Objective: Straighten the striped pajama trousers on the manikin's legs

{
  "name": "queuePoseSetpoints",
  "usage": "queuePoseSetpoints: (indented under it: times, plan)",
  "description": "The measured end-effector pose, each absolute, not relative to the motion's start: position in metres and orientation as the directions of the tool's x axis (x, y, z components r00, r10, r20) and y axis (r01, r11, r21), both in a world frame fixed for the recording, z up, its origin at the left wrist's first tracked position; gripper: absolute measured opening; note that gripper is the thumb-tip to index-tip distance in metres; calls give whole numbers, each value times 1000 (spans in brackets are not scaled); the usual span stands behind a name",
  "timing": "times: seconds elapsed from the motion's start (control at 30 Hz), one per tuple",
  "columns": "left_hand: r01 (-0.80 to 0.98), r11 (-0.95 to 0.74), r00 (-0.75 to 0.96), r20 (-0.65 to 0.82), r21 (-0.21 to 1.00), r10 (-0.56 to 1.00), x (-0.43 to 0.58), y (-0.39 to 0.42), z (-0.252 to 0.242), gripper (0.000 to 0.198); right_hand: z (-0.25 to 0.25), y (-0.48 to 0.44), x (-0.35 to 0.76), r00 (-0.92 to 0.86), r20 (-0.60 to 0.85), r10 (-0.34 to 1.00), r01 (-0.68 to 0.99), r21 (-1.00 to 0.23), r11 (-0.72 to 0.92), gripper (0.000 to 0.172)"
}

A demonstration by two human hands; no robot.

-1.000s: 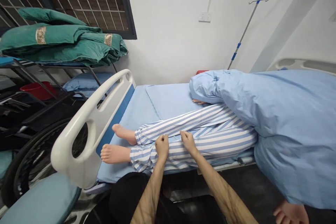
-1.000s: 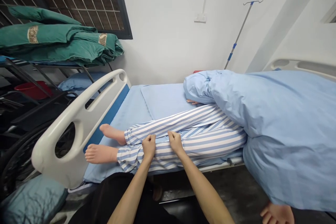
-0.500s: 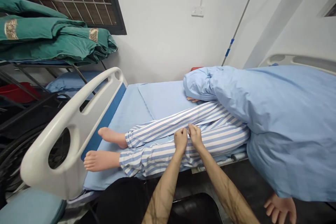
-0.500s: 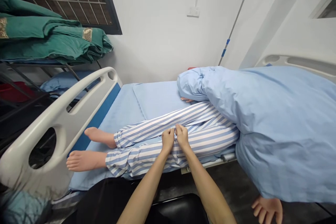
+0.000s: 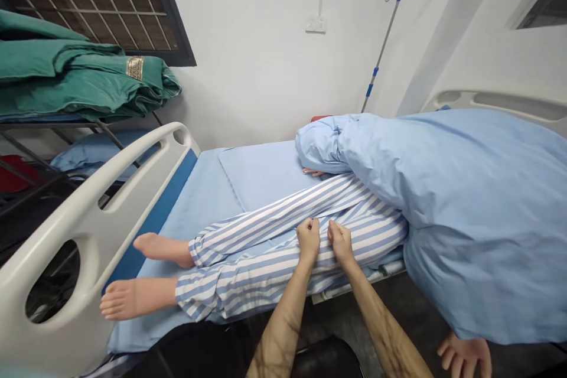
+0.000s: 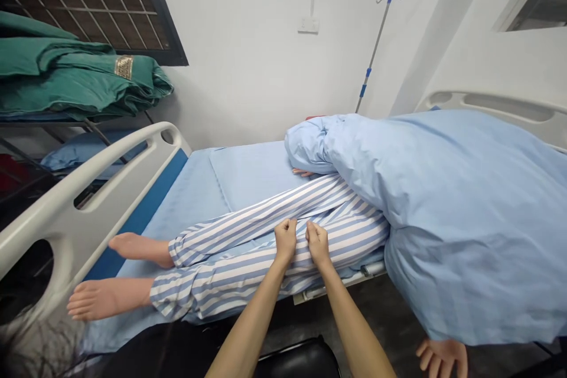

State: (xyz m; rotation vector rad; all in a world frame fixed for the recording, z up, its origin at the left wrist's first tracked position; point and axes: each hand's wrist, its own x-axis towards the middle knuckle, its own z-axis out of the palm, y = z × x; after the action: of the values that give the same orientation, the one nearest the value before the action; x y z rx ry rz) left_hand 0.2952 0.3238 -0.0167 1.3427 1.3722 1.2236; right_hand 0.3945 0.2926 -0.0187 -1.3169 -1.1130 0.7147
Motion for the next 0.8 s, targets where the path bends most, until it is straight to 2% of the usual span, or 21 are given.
queuePoseSetpoints:
  times: [0.1, 0.2, 0.3, 0.37, 0.43, 0.5, 0.67, 0.8]
  plan:
    - [205, 8, -81, 9, 979, 997, 299, 331, -18, 34, -19, 290, 404, 388, 271, 881, 250, -951, 183, 52]
    - [217, -32, -63, 46, 976, 997, 310, 327, -20, 34, -15, 287, 414, 331, 284, 900, 346, -924, 164, 52]
    - [387, -63, 46, 49, 920, 998, 322, 316, -23, 34, -7, 284, 428, 332, 318, 888, 436, -887, 155, 49]
    - [489, -59, 66, 30, 870, 997, 327, 311, -24, 33, -3, 284, 443, 360, 381, 851, 576, -809, 119, 46]
    - [515, -64, 65, 36, 855, 997, 328, 308, -25, 32, -3, 288, 458, 364, 423, 830, 717, -696, 40, 43]
    - [498, -80, 86, 42, 863, 995, 327, 306, -24, 32, -8, 293, 471, 356, 407, 841, 788, -614, -36, 40]
    - [384, -87, 122, 43, 919, 992, 319, 304, -25, 32, -20, 300, 481, 376, 359, 854, 824, -551, -131, 41]
    - [287, -120, 280, 37, 950, 959, 269, 314, -31, 26, -18, 302, 474, 414, 314, 854, 865, -429, -262, 40]
